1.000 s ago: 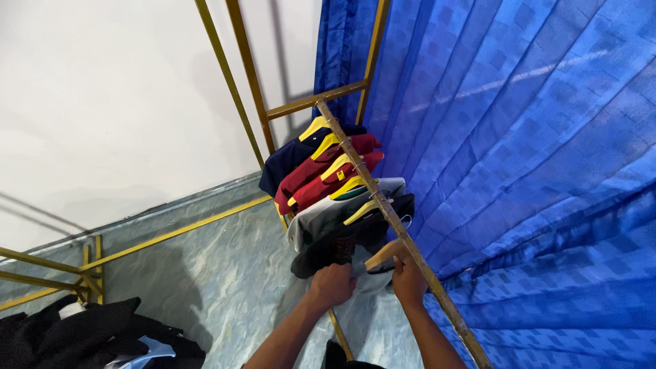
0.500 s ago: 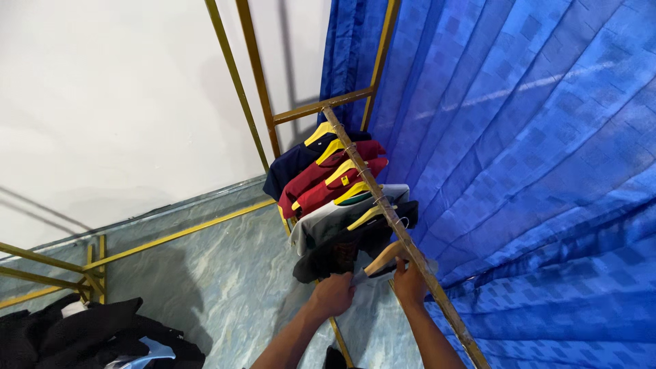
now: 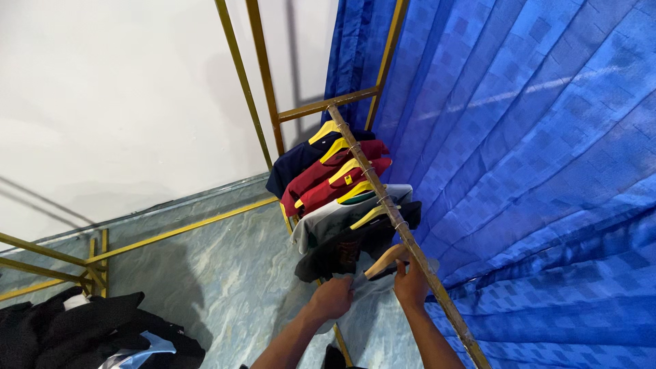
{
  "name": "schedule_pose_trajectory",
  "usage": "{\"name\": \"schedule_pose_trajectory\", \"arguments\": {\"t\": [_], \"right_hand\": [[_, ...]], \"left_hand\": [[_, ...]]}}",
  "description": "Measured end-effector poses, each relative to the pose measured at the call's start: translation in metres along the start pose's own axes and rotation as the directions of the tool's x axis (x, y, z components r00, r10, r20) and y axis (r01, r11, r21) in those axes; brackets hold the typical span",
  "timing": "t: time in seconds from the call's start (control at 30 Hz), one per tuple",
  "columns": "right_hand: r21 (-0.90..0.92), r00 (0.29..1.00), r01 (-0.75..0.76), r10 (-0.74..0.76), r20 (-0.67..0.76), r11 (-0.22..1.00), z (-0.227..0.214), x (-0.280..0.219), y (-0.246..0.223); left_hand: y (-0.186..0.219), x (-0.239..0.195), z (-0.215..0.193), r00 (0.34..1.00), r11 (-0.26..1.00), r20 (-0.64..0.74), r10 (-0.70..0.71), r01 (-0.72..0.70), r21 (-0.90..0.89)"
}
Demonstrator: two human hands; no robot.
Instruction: The person picks up shirts from a pile on the floor, places each on a yellow hanger, and hangs them on a gold clothing rack. The person repeats this process for several shirts of different colors.
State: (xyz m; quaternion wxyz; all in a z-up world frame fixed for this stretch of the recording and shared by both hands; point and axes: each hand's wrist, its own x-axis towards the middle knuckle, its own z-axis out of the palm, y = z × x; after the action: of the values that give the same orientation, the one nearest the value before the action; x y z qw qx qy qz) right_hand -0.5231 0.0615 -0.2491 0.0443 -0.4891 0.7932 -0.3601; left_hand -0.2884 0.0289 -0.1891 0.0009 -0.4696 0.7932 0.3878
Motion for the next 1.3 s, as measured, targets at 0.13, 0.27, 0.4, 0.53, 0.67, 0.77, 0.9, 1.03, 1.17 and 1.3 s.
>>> {"name": "schedule_pose_trajectory", "arguments": {"t": [0.13,0.27,0.4,0.53,0.67,0.77,0.9,1.03,1.17,1.3], "right_hand": [[0.018,1.000,0.029,-0.029,0.001,0.999,-0.002,0.001,0.000],[-0.031,0.999,-0.034,0.035,0.025,0.999,-0.001,0.002,0.000],[-0.003,0.999,-0.022,0.022,0.023,1.000,-0.001,0.002,-0.002],[0.014,1.000,0.000,0.000,0.009,1.000,-0.004,0.003,-0.005],[-0.009,1.000,0.021,-0.021,0.021,1.000,-0.008,0.002,-0.007],[-0.015,0.998,-0.027,0.028,0.051,1.000,-0.007,0.003,-0.006],[-0.005,0.996,-0.057,0.057,0.069,0.998,-0.002,0.003,0.000],[-0.031,0.998,-0.022,0.024,0.058,0.999,0.006,0.004,0.012],[-0.080,0.997,0.019,-0.013,0.077,0.997,0.014,0.006,0.021],[-0.028,0.995,0.073,-0.071,0.068,0.997,0.018,0.011,0.023]], "left_hand": [[-0.004,0.001,0.004,1.000,1.000,-0.005,0.029,-0.029,-0.006],[-0.005,0.002,0.005,0.999,0.999,-0.004,0.033,-0.033,-0.015],[-0.002,0.001,0.002,1.000,0.999,0.003,0.018,-0.018,-0.038],[0.004,-0.004,-0.004,1.000,1.000,0.020,-0.004,0.005,-0.013],[0.009,-0.007,-0.008,0.998,0.999,0.051,-0.048,0.049,-0.021],[0.010,-0.006,-0.008,0.997,0.999,0.060,-0.049,0.050,-0.014],[0.007,-0.005,-0.006,0.999,1.000,0.046,-0.025,0.025,0.010],[0.002,0.000,0.001,0.999,1.000,0.037,-0.023,0.024,-0.017],[-0.005,0.005,0.010,0.998,0.999,0.042,-0.041,0.041,0.000],[-0.014,0.011,0.020,0.997,0.997,0.044,-0.065,0.066,-0.030]]}}
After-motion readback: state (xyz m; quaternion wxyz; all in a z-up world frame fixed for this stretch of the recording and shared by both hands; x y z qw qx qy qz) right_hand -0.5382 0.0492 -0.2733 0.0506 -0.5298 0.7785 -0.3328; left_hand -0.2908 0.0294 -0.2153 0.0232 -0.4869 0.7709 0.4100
